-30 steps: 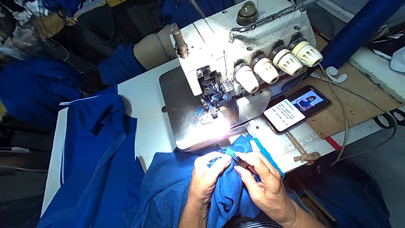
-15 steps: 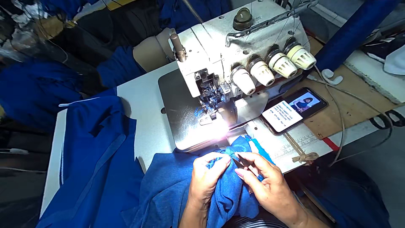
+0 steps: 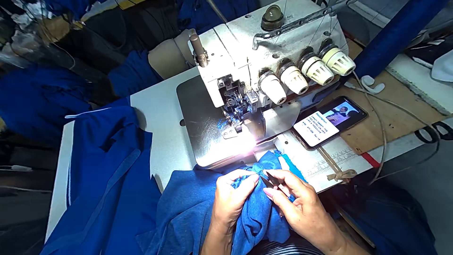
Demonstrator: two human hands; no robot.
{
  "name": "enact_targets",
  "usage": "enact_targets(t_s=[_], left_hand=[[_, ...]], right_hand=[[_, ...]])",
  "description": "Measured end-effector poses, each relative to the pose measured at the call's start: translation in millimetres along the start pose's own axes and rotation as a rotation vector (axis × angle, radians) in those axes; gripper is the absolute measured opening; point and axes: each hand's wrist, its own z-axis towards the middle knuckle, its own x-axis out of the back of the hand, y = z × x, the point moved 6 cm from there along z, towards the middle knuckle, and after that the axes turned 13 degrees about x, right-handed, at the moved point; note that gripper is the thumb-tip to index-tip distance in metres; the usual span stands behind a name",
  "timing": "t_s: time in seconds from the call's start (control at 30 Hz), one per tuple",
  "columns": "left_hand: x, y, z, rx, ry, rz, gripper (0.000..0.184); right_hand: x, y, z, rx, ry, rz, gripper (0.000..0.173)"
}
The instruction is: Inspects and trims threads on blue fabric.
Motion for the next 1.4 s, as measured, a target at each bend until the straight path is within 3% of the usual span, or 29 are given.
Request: enact_targets(t_s=[0.3, 1.03, 1.4], left_hand=[[0.1, -1.5, 0.9, 0.042, -0.043, -0.081, 0.01], [0.4, -0.7, -0.5, -0.019, 0.001, 0.026, 0.008], [-1.0, -5.0, 1.5, 0.097, -0.11, -0.198, 0.015]], right_hand=[[-6.1, 0.2, -1.4, 0.151, 0.09, 0.013, 0.027], [-2.0, 0.0, 0.7, 0.021, 0.015, -0.014, 0.028], [-8.2, 1.4, -4.3, 0.25, 0.114, 0.0, 0.022]])
